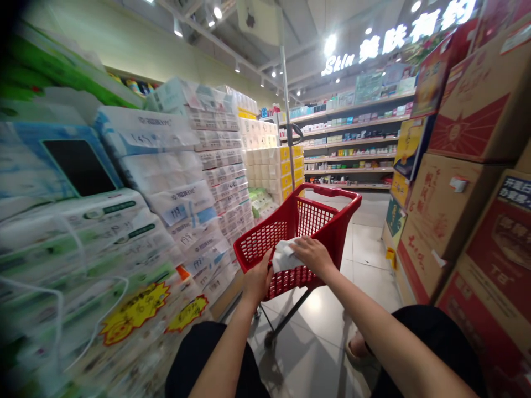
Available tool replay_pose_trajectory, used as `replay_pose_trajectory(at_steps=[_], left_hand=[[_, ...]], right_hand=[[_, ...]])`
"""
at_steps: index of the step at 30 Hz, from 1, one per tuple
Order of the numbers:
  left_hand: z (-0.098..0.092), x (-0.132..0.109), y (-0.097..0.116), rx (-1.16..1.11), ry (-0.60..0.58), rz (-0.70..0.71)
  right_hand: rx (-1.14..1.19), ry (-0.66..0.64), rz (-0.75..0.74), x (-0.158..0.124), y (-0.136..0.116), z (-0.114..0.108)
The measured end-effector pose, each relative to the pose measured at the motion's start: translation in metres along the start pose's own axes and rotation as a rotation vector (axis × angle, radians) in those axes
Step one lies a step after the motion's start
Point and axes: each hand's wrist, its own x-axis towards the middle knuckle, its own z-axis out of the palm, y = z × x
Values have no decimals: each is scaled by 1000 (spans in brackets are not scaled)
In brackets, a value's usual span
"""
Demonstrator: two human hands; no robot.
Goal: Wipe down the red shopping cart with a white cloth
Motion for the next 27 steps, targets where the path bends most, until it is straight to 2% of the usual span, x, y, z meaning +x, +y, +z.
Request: replay_pose_trajectory(at_steps=[2, 4, 9, 11, 13, 15, 18, 20, 22, 25, 27], left_hand=[[2, 1, 3, -14, 17, 27], [5, 2, 6, -13, 23, 47], [10, 3, 6, 17, 5, 97], [9, 2, 4, 25, -9, 117], [9, 1, 2, 15, -22, 120], [8, 1, 1, -11, -28, 114], [9, 3, 1, -48, -12, 89], [10, 5, 0, -60, 4, 67], [12, 6, 0, -65, 20, 42], [15, 7, -1, -55, 48, 24], [16, 7, -1, -51, 58, 40]], right_hand=[[-27, 70, 125, 2, 22, -10], [-41, 123, 209, 1, 19, -10], [29, 106, 132, -4, -59, 17], [78, 92, 95, -2, -74, 20], [105, 65, 79, 0, -69, 16], [134, 74, 148, 1, -50, 8], [234, 221, 382, 0, -22, -4], [300, 323, 457, -2, -14, -8], [326, 310, 384, -3, -16, -9], [315, 105, 142, -6, -28, -3], [326, 13, 94, -6, -34, 3]])
